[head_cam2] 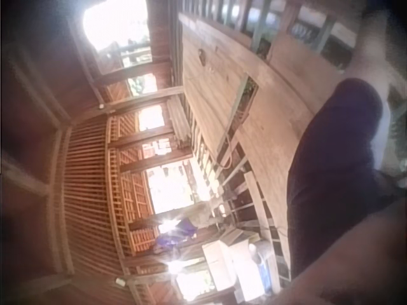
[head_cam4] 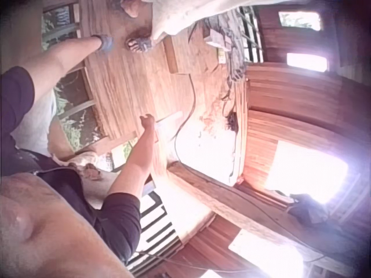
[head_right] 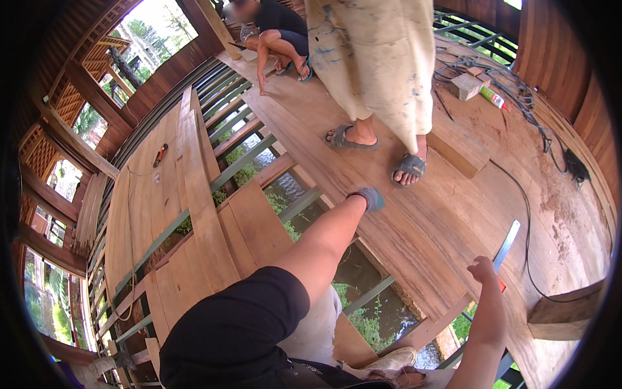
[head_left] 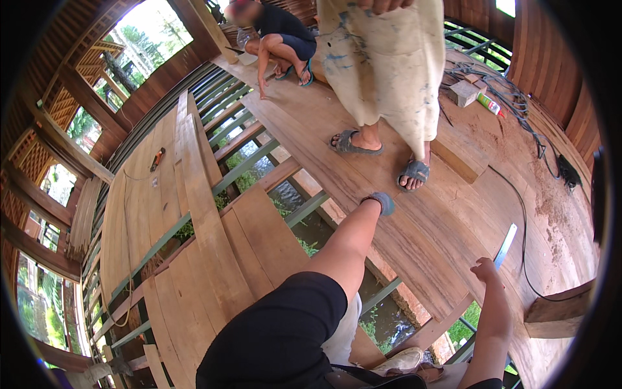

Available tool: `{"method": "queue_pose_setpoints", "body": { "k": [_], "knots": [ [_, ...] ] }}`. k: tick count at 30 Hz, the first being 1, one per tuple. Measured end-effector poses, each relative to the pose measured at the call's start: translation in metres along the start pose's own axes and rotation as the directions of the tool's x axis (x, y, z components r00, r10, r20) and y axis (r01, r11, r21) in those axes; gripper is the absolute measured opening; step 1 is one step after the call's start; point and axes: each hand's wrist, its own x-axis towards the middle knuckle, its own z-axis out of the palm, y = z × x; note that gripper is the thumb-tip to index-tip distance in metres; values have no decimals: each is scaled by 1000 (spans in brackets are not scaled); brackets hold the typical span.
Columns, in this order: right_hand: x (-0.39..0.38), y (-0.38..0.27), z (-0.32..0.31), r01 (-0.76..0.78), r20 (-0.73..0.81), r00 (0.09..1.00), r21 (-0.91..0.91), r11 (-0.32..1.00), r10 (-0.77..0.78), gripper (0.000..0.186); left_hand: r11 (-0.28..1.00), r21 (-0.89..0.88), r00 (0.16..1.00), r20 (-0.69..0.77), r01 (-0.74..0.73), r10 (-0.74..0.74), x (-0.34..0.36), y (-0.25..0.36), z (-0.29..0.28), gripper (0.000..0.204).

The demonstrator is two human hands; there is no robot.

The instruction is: The person installs wooden floor planks on a raised deck structure. They lift and position planks, use a try square to mark alignment, and work alongside other workers who assist with placement and fastening.

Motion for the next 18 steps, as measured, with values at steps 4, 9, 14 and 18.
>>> {"method": "queue_pose_setpoints", "body": {
  "k": [4,9,14,18],
  "knots": [
    [4,-3,3,21,-5,1000,21,1000,-21,50,938,253,964,181,-235,193,7,2,16,46],
    [4,25,1,-13,-22,1000,4,1000,13,51,947,214,967,138,-240,214,-19,43,-4,45],
    [7,29,8,20,-17,1000,-31,999,-20,52,958,200,973,146,-206,179,-29,33,-3,50],
    [6,29,10,6,-12,1000,-10,1000,-6,51,963,200,979,134,-180,155,-20,30,4,50]
  ]
}}
